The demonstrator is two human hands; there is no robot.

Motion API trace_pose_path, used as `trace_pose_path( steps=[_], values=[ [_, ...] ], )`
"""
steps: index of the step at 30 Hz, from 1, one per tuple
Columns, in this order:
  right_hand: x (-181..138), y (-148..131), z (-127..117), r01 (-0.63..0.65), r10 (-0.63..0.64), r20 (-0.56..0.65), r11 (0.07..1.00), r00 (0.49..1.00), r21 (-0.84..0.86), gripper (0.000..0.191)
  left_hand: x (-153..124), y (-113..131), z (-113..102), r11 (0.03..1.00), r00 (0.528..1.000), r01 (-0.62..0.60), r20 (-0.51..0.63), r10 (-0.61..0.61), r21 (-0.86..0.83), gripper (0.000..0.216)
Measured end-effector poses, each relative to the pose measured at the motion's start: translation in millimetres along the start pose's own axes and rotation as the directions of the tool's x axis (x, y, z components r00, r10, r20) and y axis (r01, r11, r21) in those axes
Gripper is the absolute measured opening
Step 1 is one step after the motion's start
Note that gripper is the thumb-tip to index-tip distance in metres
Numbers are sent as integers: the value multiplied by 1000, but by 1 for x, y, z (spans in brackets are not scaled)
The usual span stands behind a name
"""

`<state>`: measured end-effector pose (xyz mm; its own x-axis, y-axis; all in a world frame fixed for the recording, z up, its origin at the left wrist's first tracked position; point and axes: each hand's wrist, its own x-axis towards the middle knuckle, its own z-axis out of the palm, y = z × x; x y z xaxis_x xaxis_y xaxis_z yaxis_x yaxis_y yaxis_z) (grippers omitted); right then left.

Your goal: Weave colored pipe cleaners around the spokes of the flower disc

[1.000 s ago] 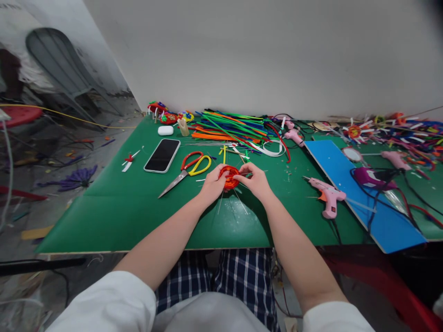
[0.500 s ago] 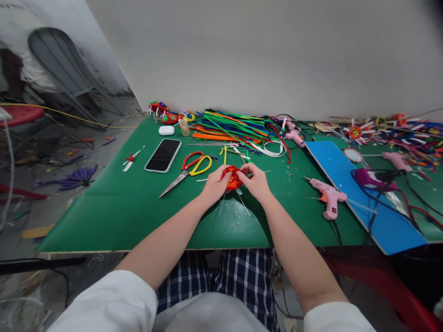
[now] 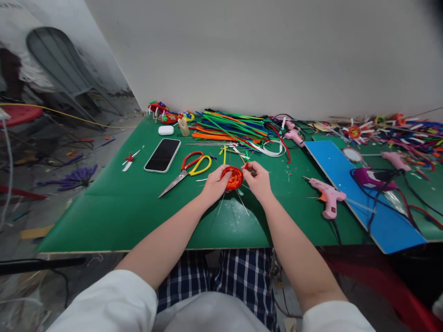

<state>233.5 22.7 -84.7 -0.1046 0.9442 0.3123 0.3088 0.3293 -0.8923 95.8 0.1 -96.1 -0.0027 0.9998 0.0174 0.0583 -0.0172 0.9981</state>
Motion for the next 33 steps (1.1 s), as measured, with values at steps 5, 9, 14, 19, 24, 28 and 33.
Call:
trace_pose_path(
  steps=[5, 9, 14, 19, 24, 28, 33],
  values=[
    [6, 3, -6, -209, 167, 141, 899, 976, 385, 12, 1, 1, 0, 995, 999, 54, 12, -53, -81, 23],
    [6, -3, -10, -268, 180, 228, 849, 957, 455, 15, 2, 3, -2, 981, 993, 108, 63, -99, -160, 22],
    [5, -8, -13, -273, 165, 259, 842, 952, 465, 22, 2, 9, -7, 948, 977, 201, 118, -177, -245, 23],
    [6, -3, -13, -222, 131, 229, 872, 965, 436, 19, 0, 16, -8, 897, 954, 296, 150, -260, -328, 22],
    [6, 3, -12, -210, 150, 198, 920, 969, 331, 18, 2, 12, -11, 871, 941, 325, 221, -257, -368, 26],
    [5, 4, -9, -200, 137, 243, 945, 960, 260, 20, 4, 7, -13, 868, 960, 272, 178, -216, -415, 29],
    [4, 5, -4, -189, 133, 269, 963, 954, 194, 21, 6, 4, -12, 879, 973, 224, 50, -224, -421, 29]
  ],
)
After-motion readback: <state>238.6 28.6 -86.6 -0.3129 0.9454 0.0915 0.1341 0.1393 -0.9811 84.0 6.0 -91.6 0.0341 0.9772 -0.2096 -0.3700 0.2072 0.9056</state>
